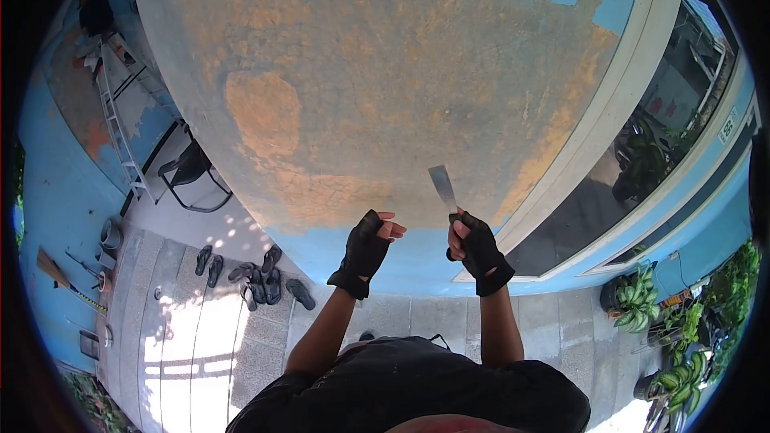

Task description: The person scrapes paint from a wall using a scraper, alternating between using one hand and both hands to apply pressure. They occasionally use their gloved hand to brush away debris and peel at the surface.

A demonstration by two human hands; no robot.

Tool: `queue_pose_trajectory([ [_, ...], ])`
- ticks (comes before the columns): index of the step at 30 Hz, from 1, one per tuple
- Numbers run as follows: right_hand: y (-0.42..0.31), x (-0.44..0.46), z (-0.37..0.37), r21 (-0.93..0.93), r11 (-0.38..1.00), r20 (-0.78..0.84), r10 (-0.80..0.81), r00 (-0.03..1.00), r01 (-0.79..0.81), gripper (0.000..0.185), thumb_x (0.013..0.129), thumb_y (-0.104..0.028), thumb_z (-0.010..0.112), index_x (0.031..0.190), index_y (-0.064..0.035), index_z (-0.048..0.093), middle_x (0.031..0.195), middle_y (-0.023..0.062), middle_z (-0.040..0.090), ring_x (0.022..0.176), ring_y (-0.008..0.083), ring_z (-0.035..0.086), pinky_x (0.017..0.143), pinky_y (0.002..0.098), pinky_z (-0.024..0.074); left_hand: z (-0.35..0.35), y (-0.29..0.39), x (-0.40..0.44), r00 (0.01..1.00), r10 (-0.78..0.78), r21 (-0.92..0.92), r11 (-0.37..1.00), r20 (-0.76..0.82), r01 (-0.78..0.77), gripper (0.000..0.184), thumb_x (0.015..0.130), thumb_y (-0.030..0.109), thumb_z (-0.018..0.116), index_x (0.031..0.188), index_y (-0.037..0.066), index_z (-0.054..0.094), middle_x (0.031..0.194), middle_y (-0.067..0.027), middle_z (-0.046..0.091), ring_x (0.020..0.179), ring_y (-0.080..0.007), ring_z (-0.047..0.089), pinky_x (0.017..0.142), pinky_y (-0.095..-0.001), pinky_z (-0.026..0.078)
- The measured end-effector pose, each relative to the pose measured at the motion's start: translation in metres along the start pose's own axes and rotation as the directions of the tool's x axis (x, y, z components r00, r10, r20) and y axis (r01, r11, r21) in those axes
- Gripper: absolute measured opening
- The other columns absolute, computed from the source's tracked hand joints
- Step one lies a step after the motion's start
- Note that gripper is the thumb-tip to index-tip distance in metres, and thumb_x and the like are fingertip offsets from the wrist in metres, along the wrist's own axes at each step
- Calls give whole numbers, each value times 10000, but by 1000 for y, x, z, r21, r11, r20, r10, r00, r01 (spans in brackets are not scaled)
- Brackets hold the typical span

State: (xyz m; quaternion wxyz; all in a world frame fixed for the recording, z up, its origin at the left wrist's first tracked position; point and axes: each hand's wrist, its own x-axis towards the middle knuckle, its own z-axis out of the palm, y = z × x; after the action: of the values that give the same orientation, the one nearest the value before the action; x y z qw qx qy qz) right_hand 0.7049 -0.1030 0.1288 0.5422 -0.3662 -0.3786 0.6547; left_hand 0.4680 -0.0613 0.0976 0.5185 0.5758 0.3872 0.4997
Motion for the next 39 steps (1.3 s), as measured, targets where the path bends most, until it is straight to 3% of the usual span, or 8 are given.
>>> queue_pose_trajectory([
  [3,-23,-2,-6,-107,990,-136,-109,985,95,484,1010,-107,545,1473,-38,422,656,-18,424,490,70,351,477,250,343,-7,-13,3,995,57,7,998,76,-58,168,1026,145,520,1109,16,591,905,-131,724,826,-192,707,757,-305,556],
  [9,-85,-24,-5,-258,908,-287,-398,872,330,484,991,-71,573,1460,-35,458,676,-22,440,514,64,379,486,244,370,-16,-26,13,990,83,-42,996,111,-79,154,1022,132,525,1078,12,604,853,-121,717,796,-188,706,733,-296,560],
  [13,-142,-34,-9,-506,726,-161,-610,776,466,488,985,-67,586,1457,-16,475,705,-24,481,538,51,417,505,229,384,-16,-9,24,986,147,33,988,84,-150,157,1021,129,517,1055,9,612,829,-112,717,779,-185,703,715,-295,554],
  [15,-172,-38,1,-698,564,-110,-692,713,440,499,982,-60,579,1466,-15,465,721,-23,491,553,43,425,511,219,384,-14,0,35,981,176,43,983,83,-180,158,1017,125,517,1038,4,616,824,-108,714,766,-181,696,707,-299,550],
  [21,-236,-33,11,-833,373,-18,-756,654,409,535,986,-59,546,1508,-66,428,779,-1,576,604,45,504,556,196,418,12,16,61,971,239,-69,968,-10,-240,179,1007,158,526,1029,4,616,801,-100,706,749,-176,687,691,-297,543],
  [24,-264,-34,3,-964,0,156,-807,570,265,508,996,-91,529,1499,-119,462,801,-9,592,617,52,517,608,220,460,23,18,66,950,309,55,949,34,-311,177,1005,160,528,1023,8,615,795,-99,708,736,-170,684,685,-295,542],
  [34,-346,-27,-25,-962,-218,273,-780,564,163,418,991,-133,537,1401,-53,535,831,23,630,660,98,565,661,263,489,35,18,69,956,289,51,957,-55,-286,197,1011,167,519,1004,-6,614,767,-100,689,729,-170,672,697,-298,540],
  [39,-356,-28,-32,-964,-201,263,-797,544,172,419,983,-126,561,1398,-74,544,854,32,649,677,95,570,669,266,492,38,65,82,864,501,319,810,60,-492,176,995,163,528,988,27,640,771,-82,708,711,-181,681,663,-321,526],
])
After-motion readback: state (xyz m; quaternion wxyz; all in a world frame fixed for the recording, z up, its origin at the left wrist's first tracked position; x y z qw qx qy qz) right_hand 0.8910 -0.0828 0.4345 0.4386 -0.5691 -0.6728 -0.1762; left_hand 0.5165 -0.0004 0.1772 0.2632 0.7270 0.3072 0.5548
